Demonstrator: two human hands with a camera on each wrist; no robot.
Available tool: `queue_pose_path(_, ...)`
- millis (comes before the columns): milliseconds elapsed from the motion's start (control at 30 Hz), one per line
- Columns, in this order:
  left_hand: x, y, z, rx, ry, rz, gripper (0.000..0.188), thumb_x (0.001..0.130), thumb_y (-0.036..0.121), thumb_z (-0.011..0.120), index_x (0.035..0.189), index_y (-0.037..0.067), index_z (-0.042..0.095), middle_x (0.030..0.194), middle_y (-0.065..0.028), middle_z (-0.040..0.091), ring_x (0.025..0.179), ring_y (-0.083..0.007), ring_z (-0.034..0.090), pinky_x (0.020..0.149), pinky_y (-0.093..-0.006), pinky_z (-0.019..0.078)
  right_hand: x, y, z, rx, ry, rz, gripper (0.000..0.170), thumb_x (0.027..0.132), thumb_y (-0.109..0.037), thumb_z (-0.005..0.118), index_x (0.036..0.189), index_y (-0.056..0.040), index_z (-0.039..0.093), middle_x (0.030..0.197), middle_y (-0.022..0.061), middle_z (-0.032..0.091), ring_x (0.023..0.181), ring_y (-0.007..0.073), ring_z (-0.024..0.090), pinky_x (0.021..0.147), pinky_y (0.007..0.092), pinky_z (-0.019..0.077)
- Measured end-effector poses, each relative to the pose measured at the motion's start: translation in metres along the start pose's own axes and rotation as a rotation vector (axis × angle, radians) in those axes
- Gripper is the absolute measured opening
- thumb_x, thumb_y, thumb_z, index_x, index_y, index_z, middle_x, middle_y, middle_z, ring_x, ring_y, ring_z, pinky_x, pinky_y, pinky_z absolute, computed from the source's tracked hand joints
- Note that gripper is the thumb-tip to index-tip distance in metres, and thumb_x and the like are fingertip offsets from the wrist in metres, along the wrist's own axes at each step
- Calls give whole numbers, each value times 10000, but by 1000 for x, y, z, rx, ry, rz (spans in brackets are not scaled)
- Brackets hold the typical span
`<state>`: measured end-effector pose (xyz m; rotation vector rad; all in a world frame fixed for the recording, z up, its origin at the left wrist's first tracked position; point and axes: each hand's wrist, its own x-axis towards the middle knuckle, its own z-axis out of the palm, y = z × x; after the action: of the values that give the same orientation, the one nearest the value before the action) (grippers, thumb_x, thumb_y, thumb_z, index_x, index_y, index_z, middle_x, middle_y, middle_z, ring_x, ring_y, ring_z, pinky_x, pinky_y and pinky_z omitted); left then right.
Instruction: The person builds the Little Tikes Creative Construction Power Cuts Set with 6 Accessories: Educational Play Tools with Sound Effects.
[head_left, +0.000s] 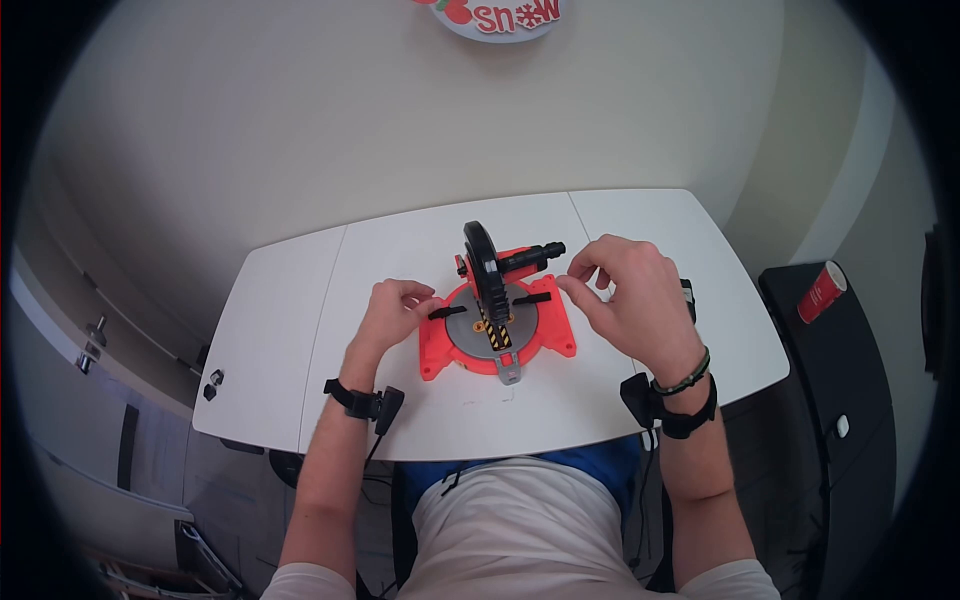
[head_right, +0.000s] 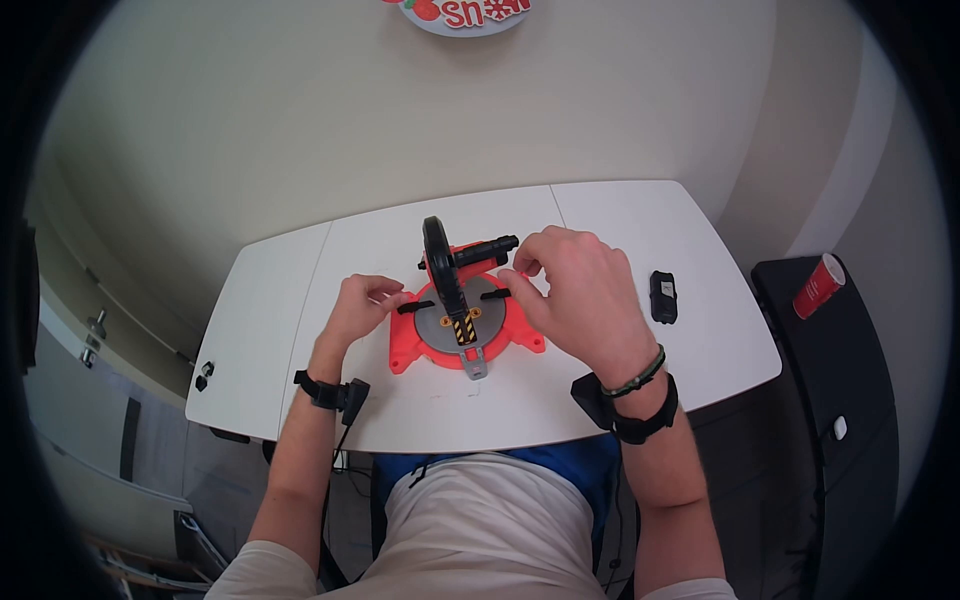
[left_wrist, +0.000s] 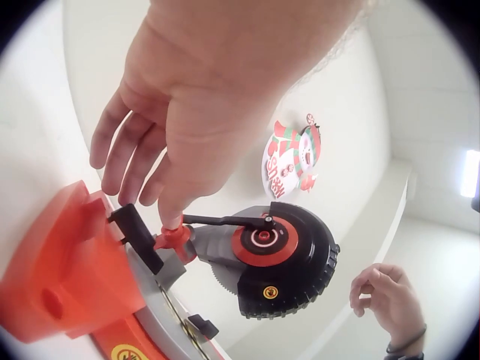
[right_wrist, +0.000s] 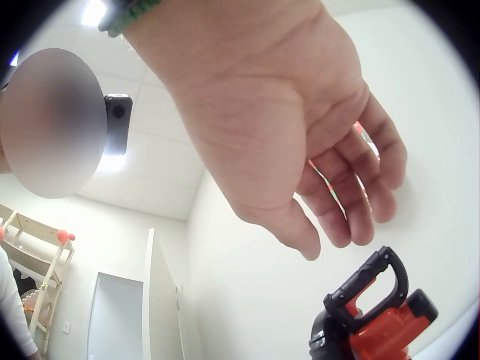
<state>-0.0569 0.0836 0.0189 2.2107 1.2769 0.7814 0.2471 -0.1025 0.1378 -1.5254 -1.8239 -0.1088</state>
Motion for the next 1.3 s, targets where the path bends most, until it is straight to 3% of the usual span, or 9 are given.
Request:
queue_pose_path(233, -2, 10, -22, 157, -37, -98, 149, 882, 120, 827, 958, -7, 843, 849, -109, 820, 744, -153, 741, 722, -329, 598, 0, -1, -2, -13, -16, 19, 190, 918, -235, 829, 917, -53, 776, 903, 85, 781, 733, 299, 743, 652, 412, 553)
queue_pose_path(367, -2, 1, -14, 194, 7, -54, 158, 857, 146, 844, 935, 8, 847, 837, -99, 818, 724, -168, 742, 715, -326, 597, 0, 0, 0, 11, -25, 24, 191, 918, -236, 829, 916, -53, 775, 904, 86, 782, 736, 303, 743, 655, 416, 553)
queue_pose_path(433, -4, -4, -12, 247, -95, -11, 144, 858, 147, 835, 932, 25, 853, 847, -93, 823, 710, -185, 747, 713, -335, 599, 0, 0, -1, 1, -25, 21, 194, 917, -236, 830, 916, -50, 775, 903, 86, 782, 735, 304, 742, 653, 417, 552)
queue_pose_path(633, -2, 10, -14, 179, -11, -65, 142, 864, 152, 828, 956, 49, 862, 861, -82, 831, 710, -196, 757, 734, -352, 608, 1, -1, -3, -6, -30, 33, 202, 914, -242, 834, 924, -48, 777, 901, 82, 782, 749, 301, 744, 659, 418, 555)
queue_pose_path(1167, -3, 4, -7, 228, -33, -56, 139, 860, 137, 812, 954, 50, 866, 861, -87, 829, 719, -195, 748, 730, -352, 603, 0, -1, -1, 21, -42, 41, 197, 919, -240, 826, 928, -47, 785, 905, 98, 785, 788, 320, 748, 669, 428, 557)
queue_pose_path(1300, -3, -2, -3, 229, -78, -39, 150, 847, 148, 814, 947, 46, 860, 864, -100, 827, 760, -231, 767, 764, -373, 617, 1, 1, -1, -11, -43, 33, 201, 923, -242, 824, 924, -45, 784, 903, 100, 784, 790, 325, 747, 666, 431, 555)
